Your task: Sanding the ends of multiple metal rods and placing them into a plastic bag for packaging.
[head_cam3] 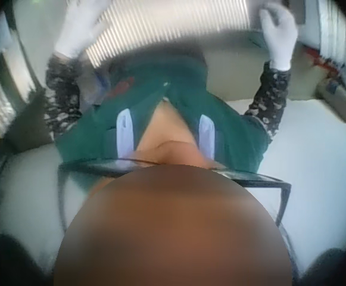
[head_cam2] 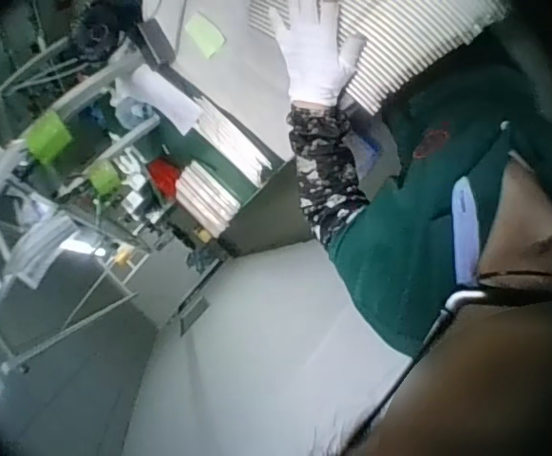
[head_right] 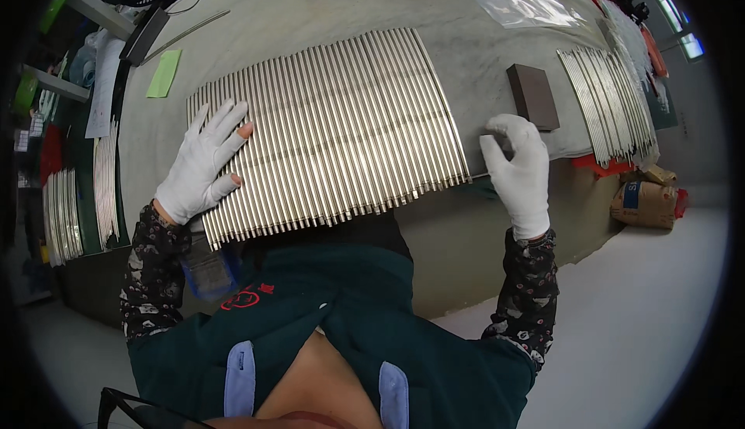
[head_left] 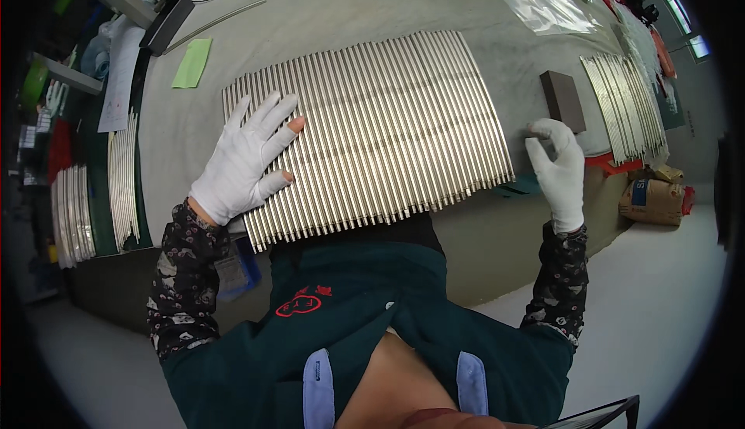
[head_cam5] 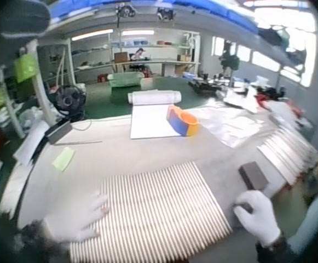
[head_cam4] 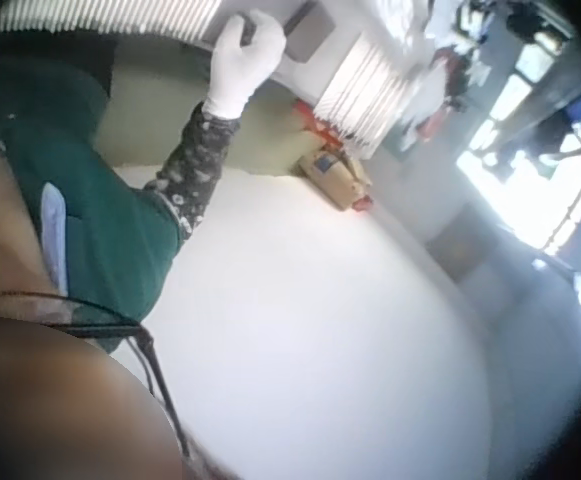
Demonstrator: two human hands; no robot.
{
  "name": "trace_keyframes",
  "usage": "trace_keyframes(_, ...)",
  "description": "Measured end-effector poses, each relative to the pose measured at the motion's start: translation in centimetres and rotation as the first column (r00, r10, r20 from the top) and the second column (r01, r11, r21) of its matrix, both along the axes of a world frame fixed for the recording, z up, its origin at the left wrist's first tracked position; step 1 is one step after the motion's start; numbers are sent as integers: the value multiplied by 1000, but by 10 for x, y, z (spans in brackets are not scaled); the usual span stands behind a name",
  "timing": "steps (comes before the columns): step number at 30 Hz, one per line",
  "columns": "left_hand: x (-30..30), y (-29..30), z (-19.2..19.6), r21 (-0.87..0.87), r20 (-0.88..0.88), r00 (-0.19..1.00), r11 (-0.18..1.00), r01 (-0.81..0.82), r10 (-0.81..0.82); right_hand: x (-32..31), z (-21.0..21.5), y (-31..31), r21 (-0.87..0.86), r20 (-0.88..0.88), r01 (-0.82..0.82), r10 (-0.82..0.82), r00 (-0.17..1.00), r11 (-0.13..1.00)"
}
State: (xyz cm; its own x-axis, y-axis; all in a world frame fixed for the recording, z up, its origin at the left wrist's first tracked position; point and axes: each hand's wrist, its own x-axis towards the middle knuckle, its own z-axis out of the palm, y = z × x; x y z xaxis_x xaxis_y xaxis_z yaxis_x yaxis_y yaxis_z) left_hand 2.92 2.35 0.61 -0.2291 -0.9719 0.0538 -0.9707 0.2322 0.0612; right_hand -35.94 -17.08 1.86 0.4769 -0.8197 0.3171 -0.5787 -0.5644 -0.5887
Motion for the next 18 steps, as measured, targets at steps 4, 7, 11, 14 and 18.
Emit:
trace_keyframes(4, -4, -21, -3, -16, -70, 993, 995, 96, -97, -25, 4, -27, -284, -103, 164, -200, 974, 945)
trace_keyframes(7, -2, -26, -2, -30, -67, 988, 990, 138, -139, -16, 5, -29, -395, -147, 99, -170, 974, 913)
trace_keyframes(11, -12, -55, 12, -28, -50, 970, 971, 237, -238, 3, 12, -3, -431, -226, -61, -43, 973, 900)
trace_keyframes(14, -36, -92, 20, -115, -93, 932, 934, 339, -350, -5, 10, -14, -511, -259, 42, -201, 945, 858)
trace_keyframes(18, -67, -133, 3, -149, -136, 896, 902, 404, -424, -5, 4, -40, -474, -329, 271, -454, 828, 838)
